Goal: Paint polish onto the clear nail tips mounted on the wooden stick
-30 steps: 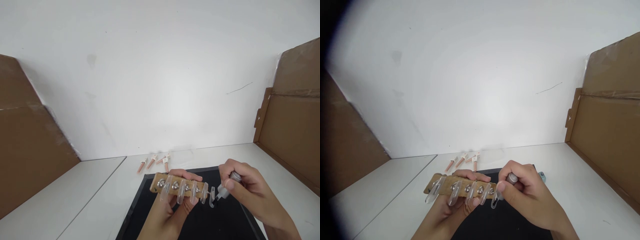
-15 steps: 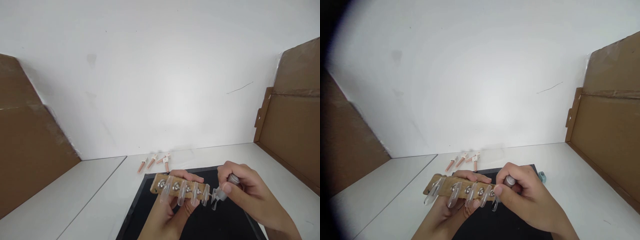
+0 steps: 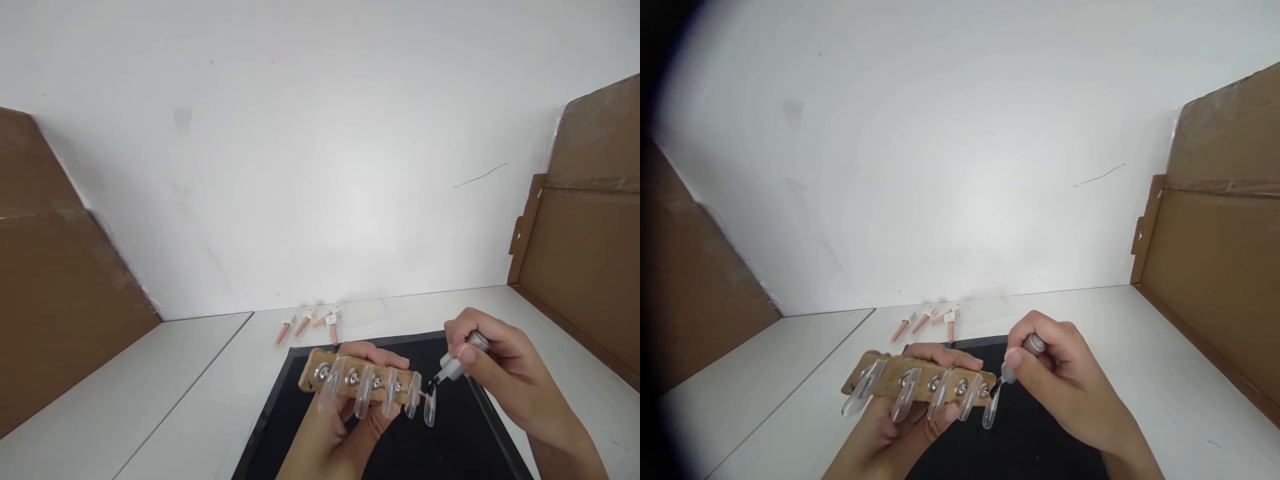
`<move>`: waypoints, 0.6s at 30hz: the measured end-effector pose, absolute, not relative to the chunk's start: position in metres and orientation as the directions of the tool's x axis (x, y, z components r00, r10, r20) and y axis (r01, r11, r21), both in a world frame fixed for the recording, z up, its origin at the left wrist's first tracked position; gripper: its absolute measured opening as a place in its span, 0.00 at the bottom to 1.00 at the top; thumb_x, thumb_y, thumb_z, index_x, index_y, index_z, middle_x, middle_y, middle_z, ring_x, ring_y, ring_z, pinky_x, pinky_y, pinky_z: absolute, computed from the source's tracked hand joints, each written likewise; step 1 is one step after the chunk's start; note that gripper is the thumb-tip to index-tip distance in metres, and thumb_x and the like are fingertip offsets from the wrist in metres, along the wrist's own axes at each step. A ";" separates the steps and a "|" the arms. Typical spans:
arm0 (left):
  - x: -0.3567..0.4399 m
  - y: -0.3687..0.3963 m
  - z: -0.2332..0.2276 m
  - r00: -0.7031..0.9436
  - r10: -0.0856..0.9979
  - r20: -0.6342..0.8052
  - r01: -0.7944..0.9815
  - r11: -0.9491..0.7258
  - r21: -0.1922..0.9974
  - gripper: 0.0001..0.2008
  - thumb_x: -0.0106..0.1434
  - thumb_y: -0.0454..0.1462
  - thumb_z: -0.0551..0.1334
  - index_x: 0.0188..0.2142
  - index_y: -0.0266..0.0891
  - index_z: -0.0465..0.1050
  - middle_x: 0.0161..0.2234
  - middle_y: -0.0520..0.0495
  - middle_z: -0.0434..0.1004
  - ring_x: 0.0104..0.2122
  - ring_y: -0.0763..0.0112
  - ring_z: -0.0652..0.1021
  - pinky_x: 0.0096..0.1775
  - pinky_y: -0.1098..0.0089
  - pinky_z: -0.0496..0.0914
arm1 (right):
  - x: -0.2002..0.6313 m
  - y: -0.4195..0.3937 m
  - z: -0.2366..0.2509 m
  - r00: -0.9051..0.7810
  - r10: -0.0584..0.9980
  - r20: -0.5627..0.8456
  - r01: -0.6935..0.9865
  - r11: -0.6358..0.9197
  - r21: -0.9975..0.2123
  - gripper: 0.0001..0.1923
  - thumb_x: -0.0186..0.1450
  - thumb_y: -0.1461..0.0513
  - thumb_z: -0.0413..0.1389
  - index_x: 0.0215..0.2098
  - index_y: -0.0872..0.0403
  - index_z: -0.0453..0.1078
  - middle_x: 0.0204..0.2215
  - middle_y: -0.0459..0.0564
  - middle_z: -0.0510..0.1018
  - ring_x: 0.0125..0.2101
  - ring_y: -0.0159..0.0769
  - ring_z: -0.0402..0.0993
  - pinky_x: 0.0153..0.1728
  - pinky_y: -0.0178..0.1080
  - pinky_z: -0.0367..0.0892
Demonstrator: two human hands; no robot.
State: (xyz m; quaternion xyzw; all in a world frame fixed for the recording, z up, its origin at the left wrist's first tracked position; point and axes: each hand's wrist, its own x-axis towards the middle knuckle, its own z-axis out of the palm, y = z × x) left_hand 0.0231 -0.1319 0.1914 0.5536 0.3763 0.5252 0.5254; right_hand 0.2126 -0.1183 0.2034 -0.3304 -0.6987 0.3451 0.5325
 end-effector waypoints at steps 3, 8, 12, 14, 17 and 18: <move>0.022 -0.131 0.191 0.170 0.969 0.178 -0.138 -0.155 0.978 0.11 0.55 0.42 0.68 0.35 0.47 0.69 0.37 0.54 0.80 0.37 0.70 0.80 0.39 0.73 0.73 | 0.213 -0.119 0.202 -0.192 0.817 0.544 0.058 0.563 -0.824 0.16 0.68 0.51 0.51 0.27 0.51 0.64 0.17 0.40 0.60 0.17 0.29 0.52 0.17 0.32 0.50; 0.023 -0.128 0.192 0.166 0.968 0.188 -0.137 -0.166 0.977 0.11 0.54 0.42 0.68 0.36 0.47 0.69 0.37 0.54 0.80 0.35 0.71 0.79 0.38 0.74 0.73 | 0.213 -0.120 0.203 -0.288 0.777 0.559 0.048 0.595 -0.802 0.16 0.68 0.51 0.51 0.27 0.51 0.63 0.16 0.39 0.58 0.16 0.28 0.50 0.16 0.32 0.47; 0.025 -0.127 0.193 0.171 0.968 0.186 -0.139 -0.164 0.977 0.11 0.54 0.43 0.68 0.35 0.47 0.69 0.37 0.54 0.80 0.34 0.71 0.79 0.38 0.73 0.73 | 0.213 -0.119 0.207 -0.355 0.761 0.542 0.090 0.605 -0.791 0.19 0.69 0.49 0.49 0.26 0.51 0.61 0.16 0.39 0.58 0.16 0.27 0.50 0.16 0.32 0.47; 0.025 -0.127 0.194 0.176 0.965 0.194 -0.158 -0.167 0.973 0.12 0.54 0.43 0.68 0.36 0.47 0.69 0.37 0.54 0.80 0.34 0.71 0.80 0.38 0.73 0.73 | 0.212 -0.119 0.209 -0.366 0.764 0.531 0.105 0.601 -0.792 0.19 0.69 0.49 0.48 0.26 0.51 0.60 0.16 0.39 0.58 0.16 0.27 0.50 0.16 0.32 0.47; 0.026 -0.127 0.195 0.178 0.962 0.208 -0.166 -0.179 0.970 0.12 0.54 0.42 0.68 0.35 0.47 0.69 0.36 0.55 0.80 0.33 0.71 0.80 0.36 0.74 0.73 | 0.212 -0.119 0.212 -0.385 0.770 0.509 0.129 0.591 -0.796 0.20 0.69 0.48 0.47 0.25 0.51 0.59 0.16 0.39 0.58 0.16 0.27 0.50 0.15 0.32 0.47; 0.026 -0.127 0.195 0.178 0.962 0.209 -0.166 -0.180 0.970 0.12 0.54 0.42 0.68 0.35 0.47 0.69 0.36 0.55 0.80 0.33 0.71 0.80 0.36 0.74 0.73 | 0.212 -0.120 0.213 -0.389 0.773 0.502 0.144 0.589 -0.795 0.21 0.69 0.47 0.47 0.25 0.51 0.59 0.16 0.39 0.59 0.16 0.27 0.50 0.15 0.32 0.47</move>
